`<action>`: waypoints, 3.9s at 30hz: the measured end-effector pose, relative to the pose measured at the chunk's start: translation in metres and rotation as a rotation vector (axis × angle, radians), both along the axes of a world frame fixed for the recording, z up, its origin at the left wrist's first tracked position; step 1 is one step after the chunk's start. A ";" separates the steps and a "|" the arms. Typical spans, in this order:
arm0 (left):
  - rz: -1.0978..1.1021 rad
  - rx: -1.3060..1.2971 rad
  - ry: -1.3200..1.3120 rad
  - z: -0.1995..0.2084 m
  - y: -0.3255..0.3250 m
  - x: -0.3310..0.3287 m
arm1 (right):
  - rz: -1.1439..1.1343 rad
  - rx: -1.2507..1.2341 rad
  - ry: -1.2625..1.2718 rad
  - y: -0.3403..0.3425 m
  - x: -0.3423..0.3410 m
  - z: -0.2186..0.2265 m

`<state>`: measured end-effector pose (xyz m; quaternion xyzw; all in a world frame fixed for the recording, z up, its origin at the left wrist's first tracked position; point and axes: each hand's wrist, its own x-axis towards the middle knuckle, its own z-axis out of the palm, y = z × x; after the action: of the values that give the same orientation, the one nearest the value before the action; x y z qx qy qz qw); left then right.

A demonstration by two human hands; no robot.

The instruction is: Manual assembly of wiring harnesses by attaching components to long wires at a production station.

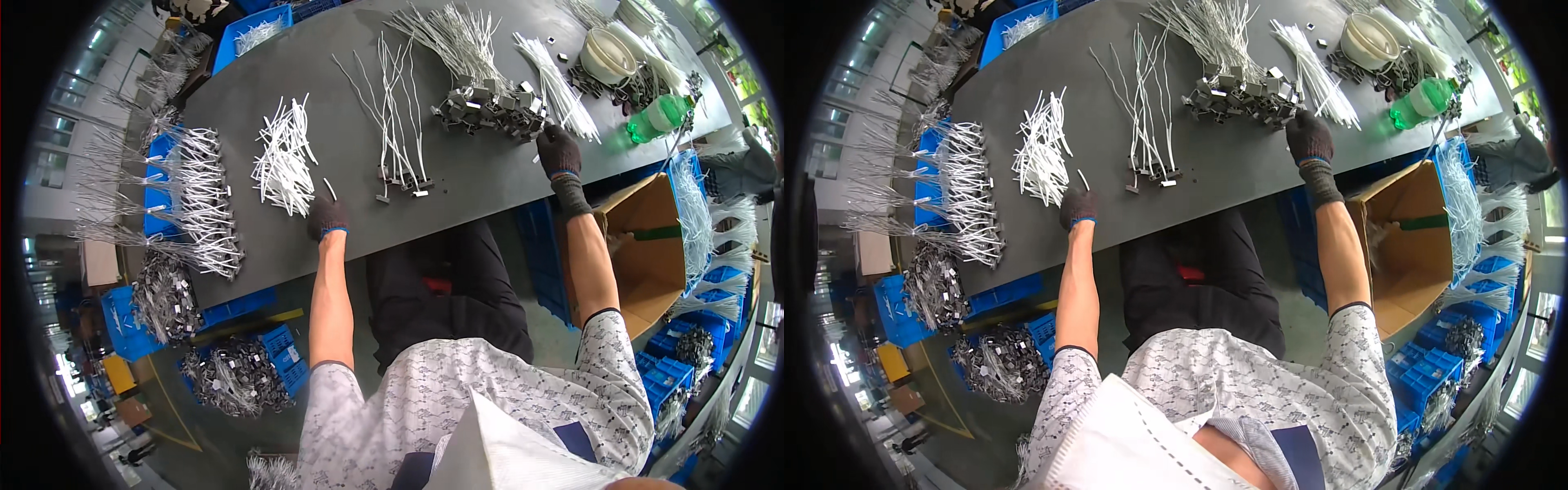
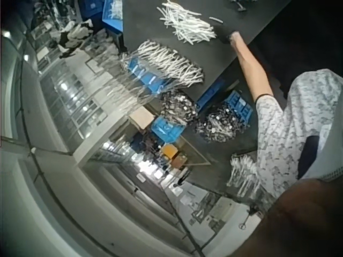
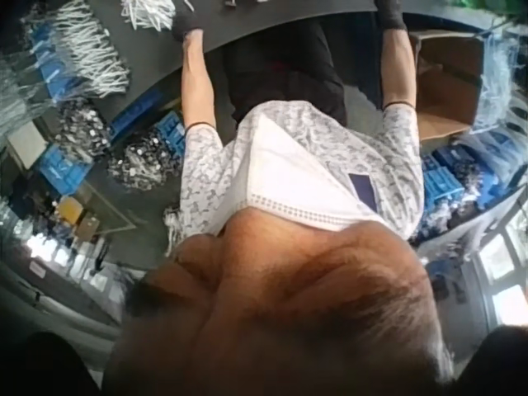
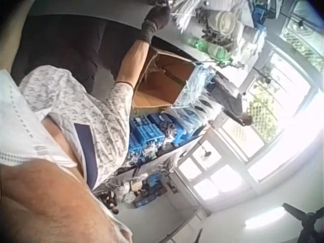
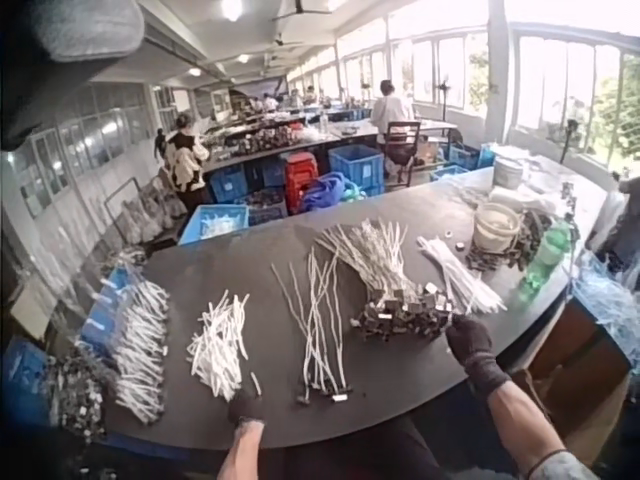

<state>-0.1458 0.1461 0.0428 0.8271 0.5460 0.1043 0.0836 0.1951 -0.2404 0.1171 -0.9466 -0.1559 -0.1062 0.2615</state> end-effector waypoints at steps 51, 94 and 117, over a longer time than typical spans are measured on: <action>-0.248 -1.208 -1.475 0.139 -0.183 0.117 | 0.302 -0.601 0.735 -0.211 -0.266 -0.101; -0.444 -0.235 -0.164 0.039 0.006 0.109 | -0.126 -0.199 0.067 0.009 0.019 -0.028; -0.026 -0.529 -0.123 -0.040 0.115 0.087 | 0.377 0.366 0.516 -0.082 -0.008 -0.082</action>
<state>-0.0585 0.2614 0.0028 0.7756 0.5373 0.0071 0.3311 0.1872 -0.3227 0.0352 -0.8344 -0.2352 0.1601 0.4721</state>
